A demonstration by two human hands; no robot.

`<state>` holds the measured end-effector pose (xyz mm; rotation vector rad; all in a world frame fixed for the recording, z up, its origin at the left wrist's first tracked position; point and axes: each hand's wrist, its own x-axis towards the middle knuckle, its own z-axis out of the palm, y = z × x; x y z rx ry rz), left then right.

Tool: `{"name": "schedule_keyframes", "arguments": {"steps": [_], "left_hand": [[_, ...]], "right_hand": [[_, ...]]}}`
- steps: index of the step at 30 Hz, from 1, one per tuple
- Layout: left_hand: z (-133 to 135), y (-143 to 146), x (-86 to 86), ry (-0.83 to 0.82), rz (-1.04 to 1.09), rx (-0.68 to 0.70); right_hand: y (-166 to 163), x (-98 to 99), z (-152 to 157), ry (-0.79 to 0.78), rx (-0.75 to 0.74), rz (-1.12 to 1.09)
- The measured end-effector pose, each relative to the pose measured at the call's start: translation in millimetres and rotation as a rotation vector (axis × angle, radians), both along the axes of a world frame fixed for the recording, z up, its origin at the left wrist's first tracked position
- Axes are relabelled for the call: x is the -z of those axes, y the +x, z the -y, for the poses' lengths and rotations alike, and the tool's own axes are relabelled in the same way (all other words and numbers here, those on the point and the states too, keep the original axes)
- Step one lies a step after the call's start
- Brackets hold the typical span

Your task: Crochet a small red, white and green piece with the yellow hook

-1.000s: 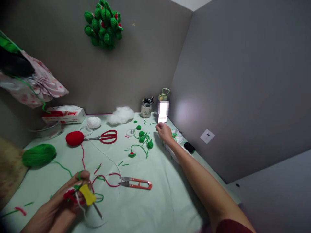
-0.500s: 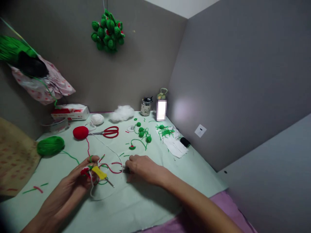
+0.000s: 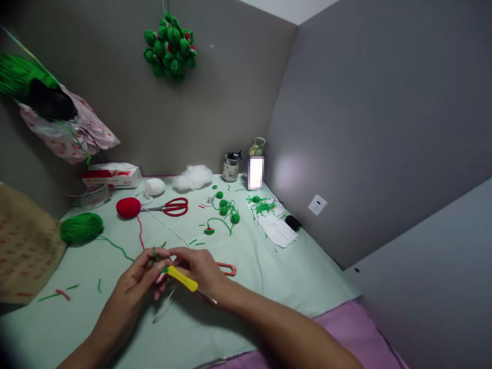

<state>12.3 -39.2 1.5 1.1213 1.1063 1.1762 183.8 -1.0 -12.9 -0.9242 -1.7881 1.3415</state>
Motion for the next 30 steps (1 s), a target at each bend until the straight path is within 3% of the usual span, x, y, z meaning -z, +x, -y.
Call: {"name": "schedule_keyframes", "arguments": {"steps": [3,10,16,20,30], "left_hand": [[-0.6,1.9,-3.5,-0.012,0.02,-0.071],[-4.0,1.4,-2.2,-0.136,0.241,-0.073],[-7.3,-8.6,-6.0,-0.248,0.449,0.058],[-6.9,-10.3,-8.1,-0.226,0.423,0.151],[-6.5,-10.2,-11.0,-0.253,0.444,0.122]], "right_hand": [[4.7,-0.8,0.9,0.013,0.114,-0.022],[13.0,-17.8,5.9,0.1,0.066,0.035],[18.6,-30.7,1.1,0.019,0.041,0.046],[25.6,-40.4,-0.5,-0.133,-0.053,-0.001],[37.8,-47.7,-3.5,-0.118,-0.028,-0.057]]}}
